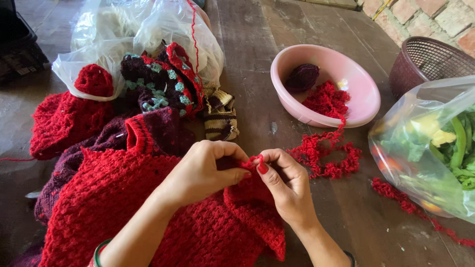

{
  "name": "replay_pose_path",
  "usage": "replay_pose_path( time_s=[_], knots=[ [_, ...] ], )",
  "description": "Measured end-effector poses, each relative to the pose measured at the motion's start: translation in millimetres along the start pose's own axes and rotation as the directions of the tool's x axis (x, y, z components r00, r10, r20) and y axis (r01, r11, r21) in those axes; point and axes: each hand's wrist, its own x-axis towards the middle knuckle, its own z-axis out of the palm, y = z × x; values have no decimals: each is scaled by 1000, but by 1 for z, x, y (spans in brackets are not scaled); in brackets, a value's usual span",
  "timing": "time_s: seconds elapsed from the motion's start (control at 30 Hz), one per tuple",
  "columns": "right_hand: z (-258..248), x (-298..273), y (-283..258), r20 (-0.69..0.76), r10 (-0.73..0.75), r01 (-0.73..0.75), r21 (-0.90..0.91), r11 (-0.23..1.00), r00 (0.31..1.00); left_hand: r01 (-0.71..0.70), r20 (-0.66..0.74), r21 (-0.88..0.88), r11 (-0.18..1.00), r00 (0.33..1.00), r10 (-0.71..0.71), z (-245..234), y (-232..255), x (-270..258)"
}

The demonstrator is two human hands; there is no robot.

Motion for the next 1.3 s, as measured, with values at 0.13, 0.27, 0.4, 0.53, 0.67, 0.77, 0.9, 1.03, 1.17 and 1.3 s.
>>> replay_pose_path(
  time_s=[0.13, 0.27, 0.4, 0.53, 0.67, 0.77, 0.9, 1.03, 1.17, 1.3],
  knots=[
    [3, 1, 2, -45, 17, -14, 68, 998, 999, -43, 78, -291, 956, 995, 68, 4, -22, 6],
    [5, -1, 3, -73, 54, -40, 171, 984, 996, -86, 107, -385, 919, 985, 137, 8, -44, 9],
    [7, 1, 4, -71, 116, -84, 348, 934, 991, -38, 125, -615, 788, 982, 144, 15, -55, 11],
    [3, 5, -1, 46, 135, -141, 429, 892, 990, -31, 118, -634, 773, 984, 136, 19, -58, 12],
    [-7, 6, -13, 191, 108, -176, 392, 903, 976, -16, 133, -565, 825, 985, 111, 23, -52, 10],
    [-11, 3, -23, 194, 38, -131, 497, 858, 980, -43, 144, -441, 897, 982, 118, 23, -44, 6],
    [-24, 6, -35, 214, -13, -155, 749, 645, 977, -77, 180, -417, 906, 970, 165, 20, -38, 3],
    [-56, 13, -52, 90, 14, -83, 842, 533, 996, -93, 210, -259, 961, 966, 150, 13, -40, 1],
    [-74, 22, -54, -125, 23, 42, 497, 867, 992, -39, 227, -375, 926, 965, 133, 11, -45, 2],
    [-54, 13, -45, -2, -56, 54, -232, 971, 998, -1, 196, -459, 888, 975, 103, 17, -50, 4]
  ],
)
